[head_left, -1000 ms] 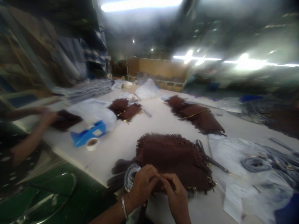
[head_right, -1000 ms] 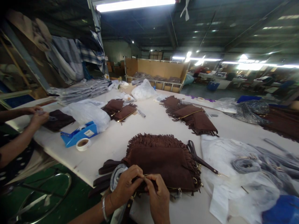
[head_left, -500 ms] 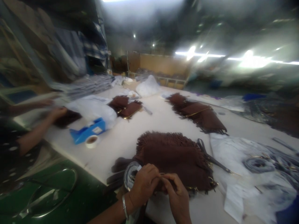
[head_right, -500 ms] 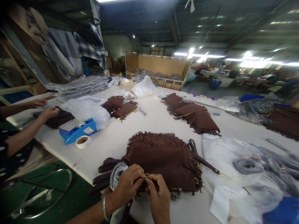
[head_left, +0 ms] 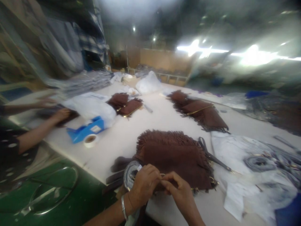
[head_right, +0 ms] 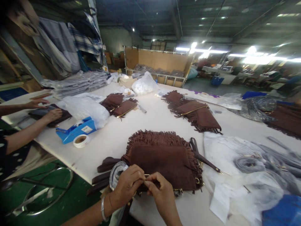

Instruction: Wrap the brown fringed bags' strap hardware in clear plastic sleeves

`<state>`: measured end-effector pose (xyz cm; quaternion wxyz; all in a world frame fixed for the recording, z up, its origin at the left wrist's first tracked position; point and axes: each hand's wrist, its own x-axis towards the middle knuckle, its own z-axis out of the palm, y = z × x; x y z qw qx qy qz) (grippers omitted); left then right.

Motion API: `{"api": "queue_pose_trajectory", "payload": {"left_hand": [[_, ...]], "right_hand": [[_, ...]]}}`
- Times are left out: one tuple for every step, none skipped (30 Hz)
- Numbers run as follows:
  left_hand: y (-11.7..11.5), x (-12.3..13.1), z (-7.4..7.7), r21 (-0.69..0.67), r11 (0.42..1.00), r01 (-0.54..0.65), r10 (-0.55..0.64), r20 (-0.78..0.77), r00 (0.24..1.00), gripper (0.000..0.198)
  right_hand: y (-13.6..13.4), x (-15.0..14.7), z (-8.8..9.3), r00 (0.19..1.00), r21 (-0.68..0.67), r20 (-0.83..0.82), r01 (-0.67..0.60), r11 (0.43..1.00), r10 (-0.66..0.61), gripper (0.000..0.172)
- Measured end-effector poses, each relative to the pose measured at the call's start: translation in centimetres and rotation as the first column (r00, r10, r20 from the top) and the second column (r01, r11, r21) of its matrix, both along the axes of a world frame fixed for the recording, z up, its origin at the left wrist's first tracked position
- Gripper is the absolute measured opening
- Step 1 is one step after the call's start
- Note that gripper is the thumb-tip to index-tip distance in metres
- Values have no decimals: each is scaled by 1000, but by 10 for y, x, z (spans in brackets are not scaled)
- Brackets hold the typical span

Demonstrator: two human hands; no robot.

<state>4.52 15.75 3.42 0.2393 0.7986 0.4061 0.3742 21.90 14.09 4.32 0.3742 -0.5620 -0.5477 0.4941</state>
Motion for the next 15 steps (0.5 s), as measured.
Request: {"api": "queue_pose_trajectory", "payload": {"left_hand": [[0,0,1,3,1000,3,-3,5,1000,16],[0,0,1,3,1000,5,-5,9,1000,16],[1,0,2,1,1000,8,-8,12,1000,16],[1,0,2,-1,1000,9,-9,13,1000,17],[1,0,2,-3,1000,9,-9,13,1000,18],[1,1,2,-5,1000,8,-8,12,1000,19],[2,1,1,-8,1000,5,-5,10,1000,20],[2,1,0,-10,1000,4,-4,9,1000,20],[3,2,-1,-11,1000,3,-3,9,1000,21],[4,2,-1,-11,1000,2,-2,8,1000,21],[4,2,-2,-11,1000,1,-1,7,1000,21],[5,3,-2,-12,1000,0,0,5,1000,21],[5,3,-3,-14,1000,-3,3,5,1000,20],[5,4,-2,-18,1000,-7,7,4,1000,20],[6,4,-2,-23,1000,-9,9,3,1000,19]], "right_hand": [[3,2,1,999,-45,-42,-16,999,14,18],[5,3,2,997,-81,-79,-30,996,24,18],[7,4,2,993,-111,-110,-43,993,31,18],[9,5,1,990,-135,-135,-54,989,35,19],[11,6,0,987,-155,-157,-64,986,40,19],[13,7,-2,984,-173,-175,-72,982,41,20],[15,7,-4,981,-187,-190,-76,979,40,20],[16,8,-6,979,-200,-199,-79,977,39,21],[17,9,-7,978,-211,-205,-85,974,41,22],[18,9,-8,977,-219,-207,-91,972,45,22],[18,9,-8,977,-223,-208,-97,970,50,22],[19,10,-9,977,-222,-208,-101,970,54,22],[18,10,-9,976,-216,-209,-104,971,58,21],[18,10,-9,976,-207,-209,-103,973,59,21],[17,9,-9,977,-196,-207,-96,976,55,21]]}}
